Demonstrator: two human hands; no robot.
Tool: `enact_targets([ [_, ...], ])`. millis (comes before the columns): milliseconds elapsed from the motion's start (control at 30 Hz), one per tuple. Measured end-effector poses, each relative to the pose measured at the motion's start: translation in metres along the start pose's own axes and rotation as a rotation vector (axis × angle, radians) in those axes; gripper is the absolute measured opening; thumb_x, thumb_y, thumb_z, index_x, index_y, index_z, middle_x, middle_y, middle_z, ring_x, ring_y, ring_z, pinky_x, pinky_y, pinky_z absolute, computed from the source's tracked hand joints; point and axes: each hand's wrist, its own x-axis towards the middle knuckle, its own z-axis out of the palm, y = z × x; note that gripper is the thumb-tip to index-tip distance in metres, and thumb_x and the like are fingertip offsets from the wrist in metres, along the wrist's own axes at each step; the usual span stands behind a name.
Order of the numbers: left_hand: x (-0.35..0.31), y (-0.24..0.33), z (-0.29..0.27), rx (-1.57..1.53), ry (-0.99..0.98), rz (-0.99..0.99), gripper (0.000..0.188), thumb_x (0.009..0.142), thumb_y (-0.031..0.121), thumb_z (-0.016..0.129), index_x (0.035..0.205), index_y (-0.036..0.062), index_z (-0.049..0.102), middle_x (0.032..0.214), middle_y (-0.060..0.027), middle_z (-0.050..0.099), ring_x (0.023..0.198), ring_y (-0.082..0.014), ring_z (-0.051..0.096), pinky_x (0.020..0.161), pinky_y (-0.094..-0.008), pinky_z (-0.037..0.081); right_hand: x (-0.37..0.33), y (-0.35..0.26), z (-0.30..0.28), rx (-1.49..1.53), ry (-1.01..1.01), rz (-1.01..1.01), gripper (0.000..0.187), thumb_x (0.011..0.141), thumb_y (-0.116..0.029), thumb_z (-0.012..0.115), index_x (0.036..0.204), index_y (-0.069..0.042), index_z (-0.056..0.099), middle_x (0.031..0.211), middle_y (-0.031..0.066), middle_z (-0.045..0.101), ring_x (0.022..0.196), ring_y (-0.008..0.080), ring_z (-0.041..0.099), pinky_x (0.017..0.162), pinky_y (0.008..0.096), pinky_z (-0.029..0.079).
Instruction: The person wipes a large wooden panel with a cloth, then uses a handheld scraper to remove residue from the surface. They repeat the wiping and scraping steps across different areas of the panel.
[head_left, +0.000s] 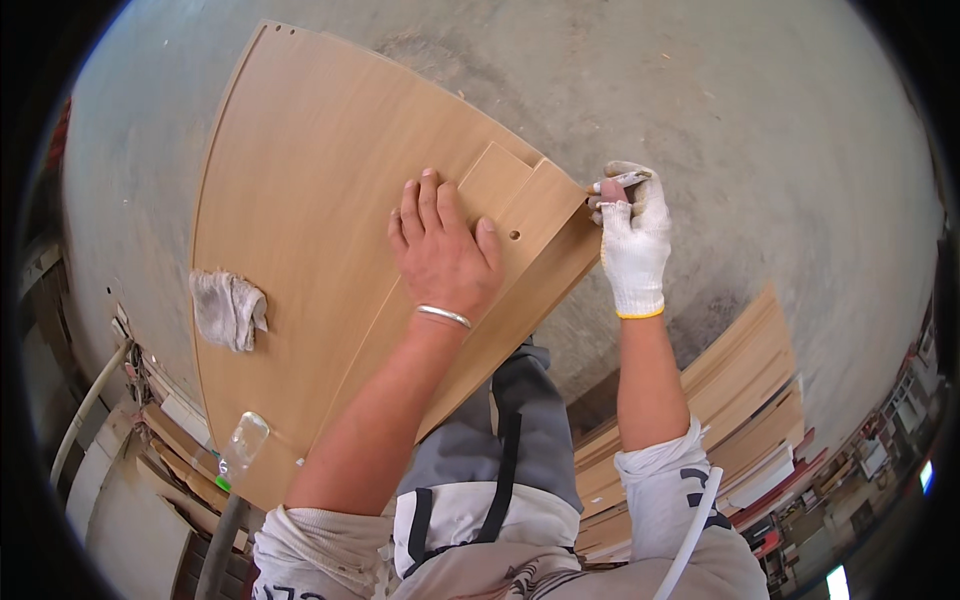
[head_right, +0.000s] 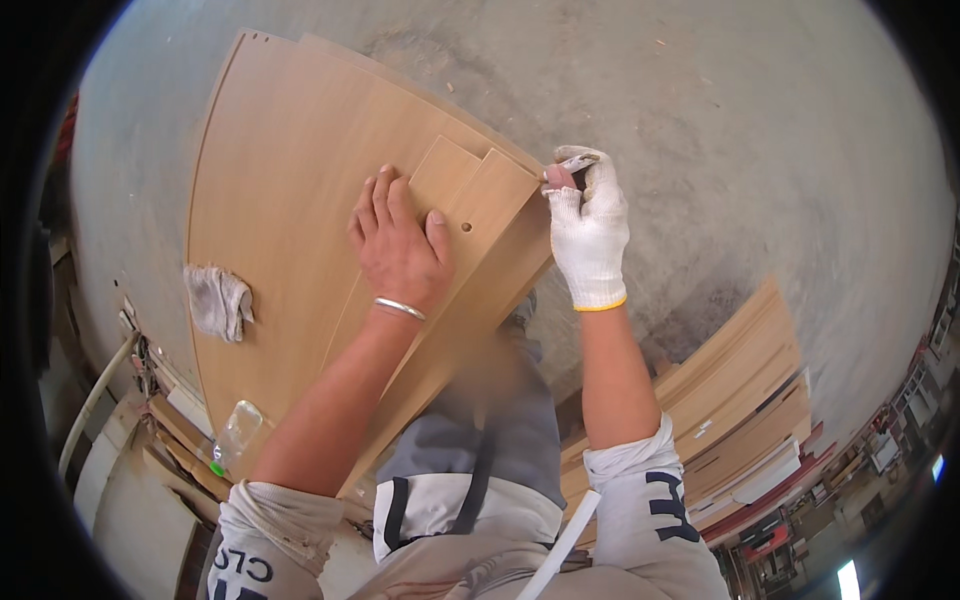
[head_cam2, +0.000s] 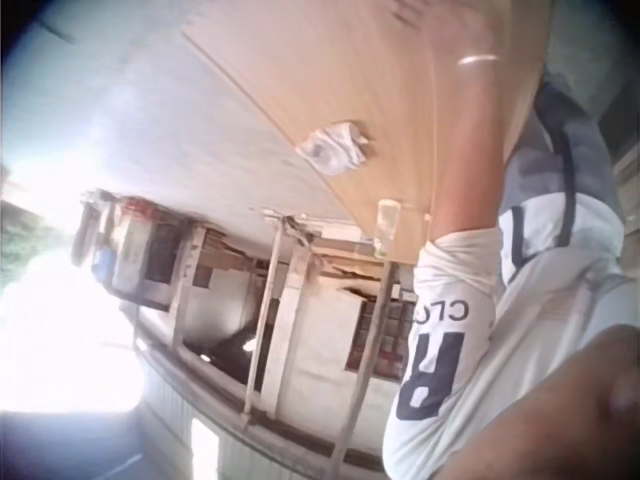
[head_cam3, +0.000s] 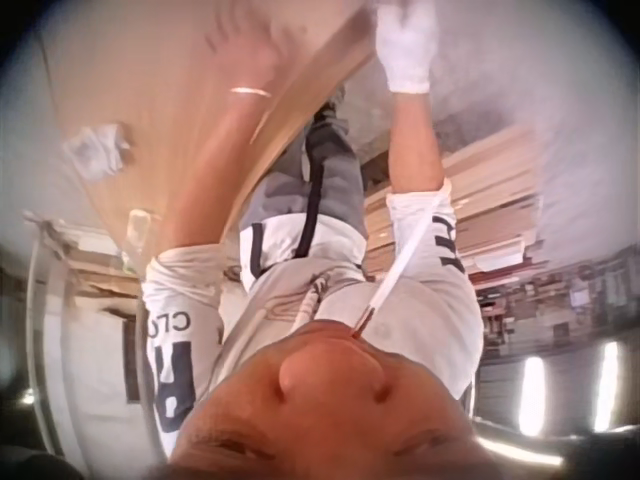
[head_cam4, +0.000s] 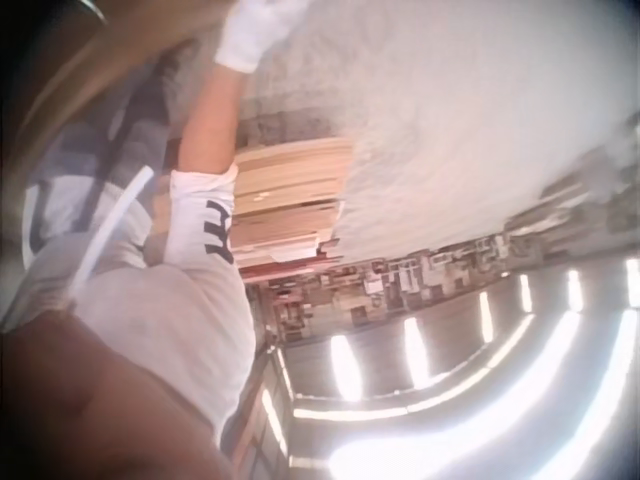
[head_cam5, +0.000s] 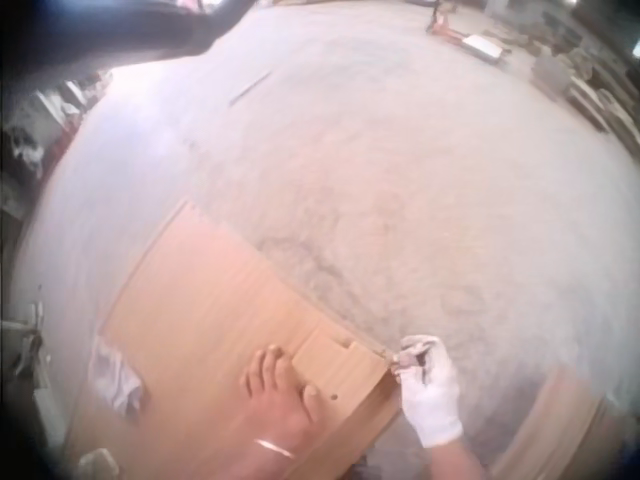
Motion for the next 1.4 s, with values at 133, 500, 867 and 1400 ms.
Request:
enact_targets([
  [133, 0.0, 0.003, 0.0, 0.009, 0.005, -0.001, 0.057, 0.094, 0.029, 0.053, 0.142, -0.0013, 0.046, 0.153, -0.021, 0.047, 0.144, -0.042, 0.039, 0.116, -0.0572, 0.029, 0.006, -0.009, -0.011, -0.139, -0.145, -0.009, 0.016, 0.101, -0.005, 0.066, 0.116, 0.0, 0.065, 0.099, 0.0051, 0.069, 0.085, 0.0105, 0.066, 0.076, 0.0263, 0.056],
  [500, 0.001, 0.004, -0.002, 0.014, -0.004, -0.014, 0.056, 0.092, 0.029, 0.055, 0.139, -0.0015, 0.048, 0.153, -0.0206, 0.047, 0.144, -0.0419, 0.04, 0.116, -0.0571, 0.03, 0.006, -0.006, -0.016, -0.221, -0.221, -0.178, 0.029, 0.086, 0.015, 0.06, 0.109, 0.0, 0.067, 0.104, 0.0111, 0.073, 0.085, 0.0207, 0.071, 0.08, 0.0297, 0.057],
  [867, 0.001, 0.001, 0.0, -0.004, 0.016, -0.025, 0.059, 0.09, 0.032, 0.06, 0.137, -0.0013, 0.051, 0.153, -0.0209, 0.048, 0.144, -0.0412, 0.041, 0.117, -0.0588, 0.03, 0.004, -0.006, -0.01, -0.479, -0.194, -0.482, 0.041, 0.074, 0.022, 0.059, 0.105, -0.003, 0.068, 0.1, 0.0113, 0.074, 0.08, 0.026, 0.072, 0.07, 0.0334, 0.057],
  [1400, 0.0, 0.001, 0.001, -0.024, 0.02, -0.032, 0.058, 0.09, 0.032, 0.06, 0.136, -0.0017, 0.052, 0.153, -0.0228, 0.048, 0.143, -0.0423, 0.04, 0.118, -0.06, 0.029, -0.009, 0.007, -0.013, -0.232, -0.144, -0.225, 0.032, 0.091, 0.019, 0.052, 0.113, 0.0, 0.067, 0.114, 0.0108, 0.075, 0.088, 0.0172, 0.073, 0.073, 0.0294, 0.062],
])
